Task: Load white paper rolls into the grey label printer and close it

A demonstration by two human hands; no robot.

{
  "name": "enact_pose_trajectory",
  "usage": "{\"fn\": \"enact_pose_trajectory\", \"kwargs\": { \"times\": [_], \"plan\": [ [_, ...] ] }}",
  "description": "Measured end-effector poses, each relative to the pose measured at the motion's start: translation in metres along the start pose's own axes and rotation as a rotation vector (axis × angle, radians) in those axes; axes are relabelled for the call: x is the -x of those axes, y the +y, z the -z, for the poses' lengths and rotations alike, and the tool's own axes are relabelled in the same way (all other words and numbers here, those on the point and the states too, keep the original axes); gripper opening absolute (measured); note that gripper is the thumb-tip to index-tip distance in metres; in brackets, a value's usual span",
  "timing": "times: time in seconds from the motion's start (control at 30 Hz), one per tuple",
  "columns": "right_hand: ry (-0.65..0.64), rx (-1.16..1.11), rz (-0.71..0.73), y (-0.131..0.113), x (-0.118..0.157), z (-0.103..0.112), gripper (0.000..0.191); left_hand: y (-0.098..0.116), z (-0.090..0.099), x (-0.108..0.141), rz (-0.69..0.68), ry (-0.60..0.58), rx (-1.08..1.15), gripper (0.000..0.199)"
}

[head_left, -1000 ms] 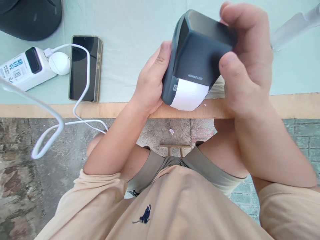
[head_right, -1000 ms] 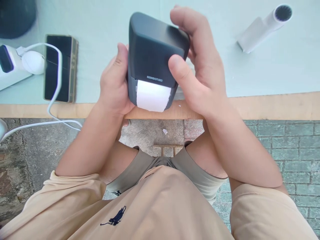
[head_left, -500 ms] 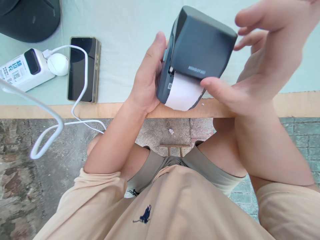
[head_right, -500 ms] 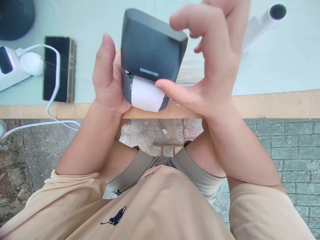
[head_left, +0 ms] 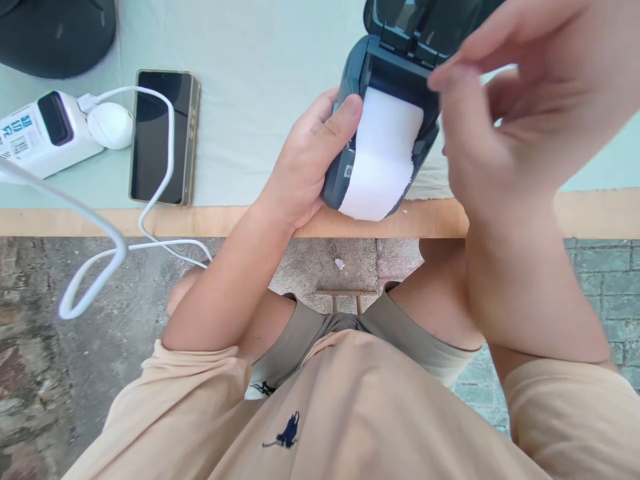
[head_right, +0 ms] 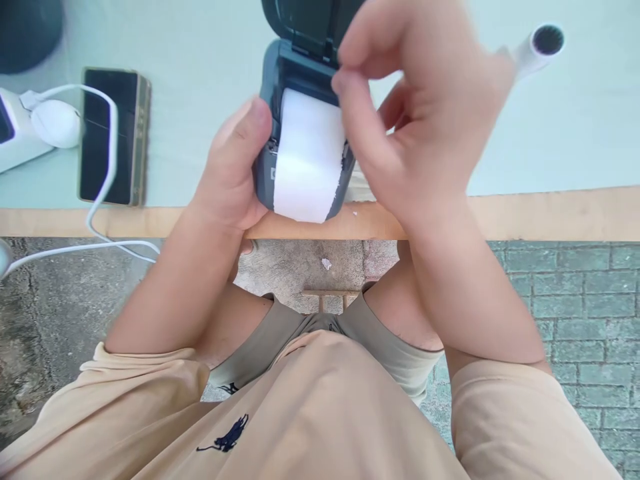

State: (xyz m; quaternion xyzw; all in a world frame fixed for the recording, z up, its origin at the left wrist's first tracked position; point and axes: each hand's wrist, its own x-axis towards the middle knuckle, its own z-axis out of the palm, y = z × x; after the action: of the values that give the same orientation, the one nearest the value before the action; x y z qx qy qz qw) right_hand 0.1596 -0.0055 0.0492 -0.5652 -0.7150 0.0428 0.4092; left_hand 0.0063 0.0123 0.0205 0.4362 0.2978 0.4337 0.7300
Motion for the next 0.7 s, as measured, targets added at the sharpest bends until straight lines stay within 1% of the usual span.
{"fn": "enact_pose_trajectory", "kwargs": {
  "times": [0.03,0.07,0.1,0.17,0.23,0.3,0.37,0.43,0.5,0.57,0.63,0.67,0.7],
  "plan": [
    [-0.095,0.127,0.063,0.002,-0.002,0.001,0.017,0.000,0.000,0.000,0.007,-0.001,-0.006,0.017],
    [-0.220,0.220,0.090,0.003,-0.004,0.003,0.017,0.001,0.001,0.000,0.013,-0.003,-0.013,0.017],
    [-0.320,0.286,0.088,0.004,-0.006,0.004,0.019,0.001,0.001,0.001,0.017,-0.004,-0.017,0.016],
    [-0.482,0.366,0.027,0.002,-0.012,0.005,0.027,0.002,0.001,0.001,0.022,-0.006,-0.013,0.014],
    [-0.598,0.422,-0.009,-0.003,-0.018,0.006,0.033,0.003,0.002,0.001,0.030,-0.013,-0.002,0.013],
    [-0.647,0.478,-0.004,-0.007,-0.022,0.008,0.035,0.003,0.002,0.001,0.030,-0.019,0.012,0.013],
    [-0.642,0.464,0.002,-0.011,-0.024,0.011,0.034,0.002,0.002,0.001,0.021,-0.014,0.026,0.013],
    [-0.598,0.346,0.008,-0.012,-0.025,0.018,0.035,0.001,0.002,0.001,0.014,-0.004,0.036,0.014],
    [-0.580,0.159,-0.047,-0.010,-0.023,0.026,0.039,0.001,0.003,0.001,0.012,0.002,0.035,0.013],
    [-0.562,-0.100,-0.168,-0.005,-0.019,0.033,0.044,0.001,0.003,0.001,0.006,0.004,0.030,0.014],
    [-0.462,-0.361,-0.266,0.004,-0.013,0.036,0.045,0.001,0.003,0.001,0.009,0.004,0.027,0.016],
    [-0.382,-0.431,-0.279,0.009,-0.009,0.035,0.045,0.001,0.002,0.000,0.014,0.003,0.023,0.017],
    [-0.292,-0.429,-0.256,0.014,-0.006,0.034,0.046,0.001,0.002,0.000,0.023,0.005,0.013,0.018]
  ]
}}
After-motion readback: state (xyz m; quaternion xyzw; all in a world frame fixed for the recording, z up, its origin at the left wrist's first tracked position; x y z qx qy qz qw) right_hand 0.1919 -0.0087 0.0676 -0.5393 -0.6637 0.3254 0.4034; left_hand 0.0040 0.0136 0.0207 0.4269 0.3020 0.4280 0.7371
